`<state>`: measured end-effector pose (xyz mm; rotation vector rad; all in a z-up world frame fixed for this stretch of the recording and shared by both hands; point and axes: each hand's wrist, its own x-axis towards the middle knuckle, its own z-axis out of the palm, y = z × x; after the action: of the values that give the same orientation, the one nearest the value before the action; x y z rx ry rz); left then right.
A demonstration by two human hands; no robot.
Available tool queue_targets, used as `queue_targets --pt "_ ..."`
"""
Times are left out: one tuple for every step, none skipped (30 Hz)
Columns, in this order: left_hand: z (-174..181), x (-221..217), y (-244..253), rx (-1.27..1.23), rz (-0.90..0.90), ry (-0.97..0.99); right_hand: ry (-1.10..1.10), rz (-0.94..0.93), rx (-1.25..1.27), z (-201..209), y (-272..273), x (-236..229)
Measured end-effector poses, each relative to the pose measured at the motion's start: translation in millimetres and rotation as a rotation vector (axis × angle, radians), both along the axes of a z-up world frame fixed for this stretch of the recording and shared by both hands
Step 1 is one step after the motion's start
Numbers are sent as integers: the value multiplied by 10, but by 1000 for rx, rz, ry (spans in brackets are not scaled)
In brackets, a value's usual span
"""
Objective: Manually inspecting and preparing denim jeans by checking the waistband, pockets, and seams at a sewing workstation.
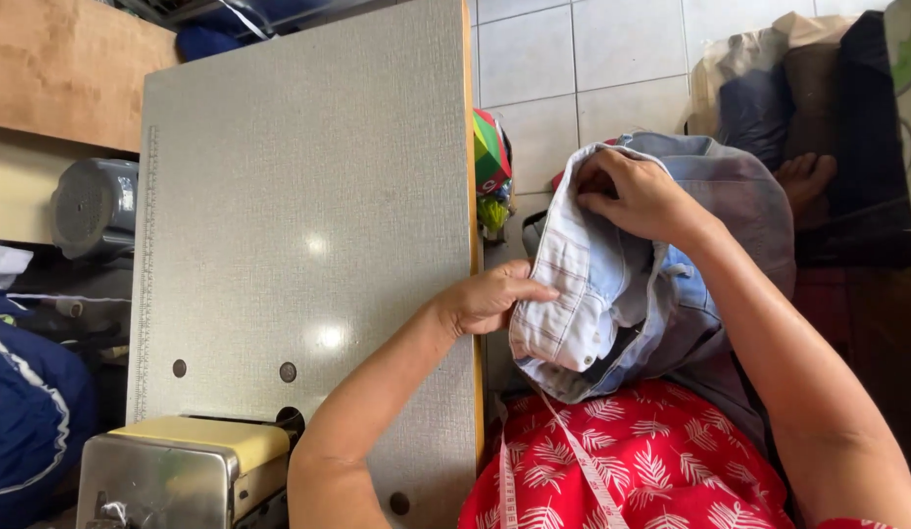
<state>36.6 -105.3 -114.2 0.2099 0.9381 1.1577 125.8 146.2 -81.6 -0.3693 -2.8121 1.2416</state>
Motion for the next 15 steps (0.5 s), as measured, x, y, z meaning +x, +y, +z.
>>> queue_targets --pt "-26 -20 -10 -5 34 9 22 -16 -19 -25 -21 13" --pt "81 -16 18 -9 35 5 18 -15 -23 29 -32 39" --pt "188 -13 47 -7 60 67 26 -2 -21 85 -42 64" --pt "295 -13 86 -2 83 129 35 10 -17 144 -44 90" --pt "19 -129 84 -4 82 126 33 9 -19 175 -65 119" --pt "-261 -234 76 32 40 256 42 -1 -33 201 -90 157" --pt "-545 -336 66 69 -3 385 51 -11 -48 226 -115 193" --pt "-293 -243 153 66 -3 379 45 -11 -50 283 -160 250" --pt "-41 -153 240 95 80 449 57 -7 -70 342 -205 306" --pt "219 -78 332 124 163 522 72 -3 -89 405 -245 352" --pt "300 -42 370 122 163 520 70 -3 -90 409 -281 421" --pt "376 -3 405 125 205 508 104 -15 -111 411 -315 491" --pt "453 34 439 128 246 497 137 -27 -132 412 -349 559" --pt "435 39 438 124 249 494 134 -24 -135 425 -355 618" --pt "416 43 435 128 246 473 146 -42 -132 438 -361 677"
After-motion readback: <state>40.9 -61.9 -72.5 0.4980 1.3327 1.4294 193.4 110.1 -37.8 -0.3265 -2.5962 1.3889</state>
